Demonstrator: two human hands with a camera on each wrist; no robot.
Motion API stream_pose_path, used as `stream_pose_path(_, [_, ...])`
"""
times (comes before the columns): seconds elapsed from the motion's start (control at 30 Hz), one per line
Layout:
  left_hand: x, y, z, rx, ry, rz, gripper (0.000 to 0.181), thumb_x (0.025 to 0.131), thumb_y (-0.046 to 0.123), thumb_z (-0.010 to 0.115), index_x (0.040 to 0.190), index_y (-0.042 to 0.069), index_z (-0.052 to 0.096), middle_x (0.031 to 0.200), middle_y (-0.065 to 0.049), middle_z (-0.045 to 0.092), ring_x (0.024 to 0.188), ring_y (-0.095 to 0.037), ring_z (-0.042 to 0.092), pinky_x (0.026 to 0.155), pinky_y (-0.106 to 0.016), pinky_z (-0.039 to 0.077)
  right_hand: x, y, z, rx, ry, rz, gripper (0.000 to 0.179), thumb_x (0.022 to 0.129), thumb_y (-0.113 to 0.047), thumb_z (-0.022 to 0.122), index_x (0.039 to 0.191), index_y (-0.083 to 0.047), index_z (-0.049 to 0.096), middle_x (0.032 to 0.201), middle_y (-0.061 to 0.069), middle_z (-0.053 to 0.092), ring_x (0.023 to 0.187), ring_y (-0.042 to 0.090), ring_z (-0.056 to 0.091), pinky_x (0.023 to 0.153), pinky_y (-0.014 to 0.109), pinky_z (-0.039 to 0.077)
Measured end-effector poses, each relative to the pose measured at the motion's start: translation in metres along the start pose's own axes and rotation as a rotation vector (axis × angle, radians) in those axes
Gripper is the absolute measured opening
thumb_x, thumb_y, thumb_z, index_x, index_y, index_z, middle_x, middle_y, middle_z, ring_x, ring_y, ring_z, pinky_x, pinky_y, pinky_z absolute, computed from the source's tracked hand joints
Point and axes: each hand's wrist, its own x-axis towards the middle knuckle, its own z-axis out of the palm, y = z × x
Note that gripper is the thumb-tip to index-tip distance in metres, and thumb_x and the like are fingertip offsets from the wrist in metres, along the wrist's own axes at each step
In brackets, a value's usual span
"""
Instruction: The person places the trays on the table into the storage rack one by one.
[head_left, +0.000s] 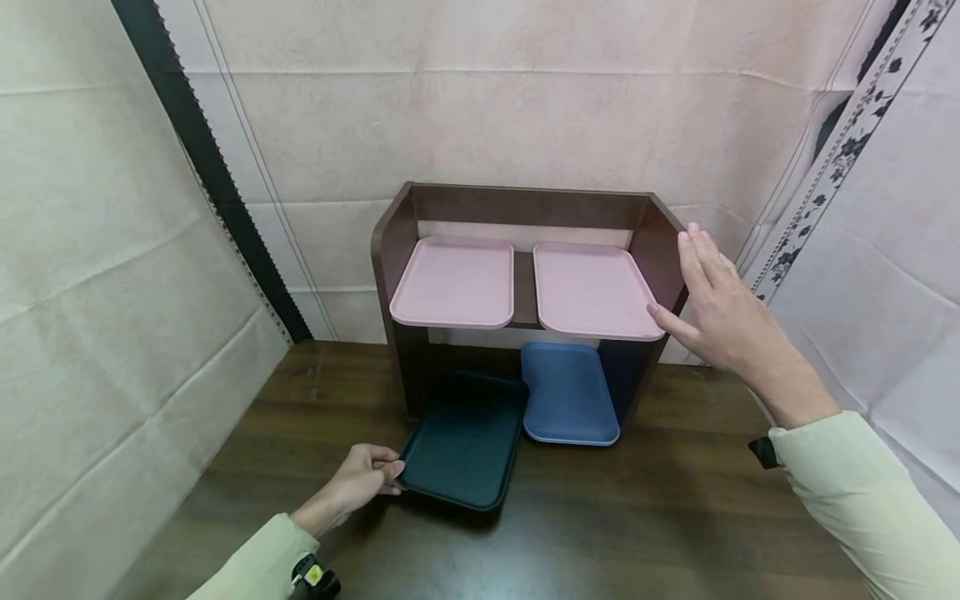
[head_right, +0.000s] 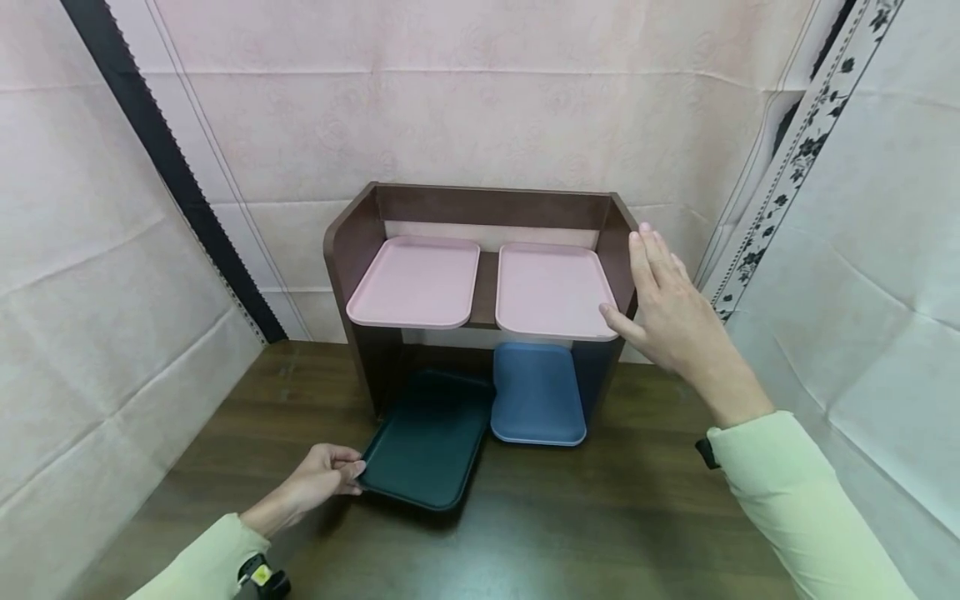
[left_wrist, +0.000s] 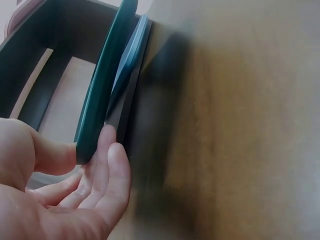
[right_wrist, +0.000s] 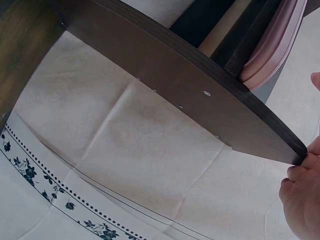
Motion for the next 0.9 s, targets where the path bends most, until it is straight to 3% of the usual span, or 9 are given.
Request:
stream_pose_path(0.13, [0.016, 0.001, 0.003, -0.024, 0.072, -0.002, 0.037, 0.105, -0.001, 0.057, 0.132, -0.025, 0.053, 0.113, -0.030, 0.070, 0.083, -0.022, 0.076, 0.079, -0.036, 0.068, 0.001, -0.001, 0.000, -0.003, -0.007, 0.004, 0.099, 0.102, -0.041, 0.065, 0.167, 0.005, 0.006, 0.177, 0.026, 0.005, 0.165, 0.044, 0.009, 0.135, 0.058, 0.012])
stream_pose_path(0.23, [0.029, 0.002, 0.003, -0.044, 0.107, -0.006, 0.037, 0.105, 0.000, 0.057, 0.132, -0.024, 0.054, 0.116, -0.033, 0.069, 0.084, -0.023, 0.077, 0.079, -0.035, 0.068, 0.002, -0.001, -0.001, -0.003, -0.010, 0.009, 0.099, 0.102, -0.041, 0.064, 0.167, 0.004, 0.005, 0.177, 0.026, 0.004, 0.165, 0.043, 0.009, 0.135, 0.058, 0.012])
stream_pose_path(0.6, [0.062, 0.001, 0.003, -0.117, 0.155, -0.022, 0.038, 0.107, 0.002, 0.056, 0.135, -0.024, 0.052, 0.135, -0.043, 0.057, 0.085, -0.017, 0.077, 0.076, -0.025, 0.066, -0.001, -0.001, 0.001, -0.005, -0.011, 0.018, 0.099, 0.103, -0.043, 0.063, 0.168, 0.003, 0.005, 0.178, 0.024, 0.002, 0.165, 0.043, 0.009, 0.135, 0.060, 0.014])
stream_pose_path(0.9, [0.075, -0.004, 0.005, -0.158, 0.190, -0.049, 0.034, 0.107, 0.006, 0.058, 0.129, -0.020, 0.059, 0.115, -0.030, 0.069, 0.087, -0.019, 0.077, 0.077, -0.024, 0.066, -0.001, 0.000, 0.001, 0.000, -0.014, 0.016, 0.098, 0.104, -0.044, 0.062, 0.168, 0.003, 0.004, 0.178, 0.023, 0.001, 0.166, 0.042, 0.008, 0.135, 0.059, 0.013])
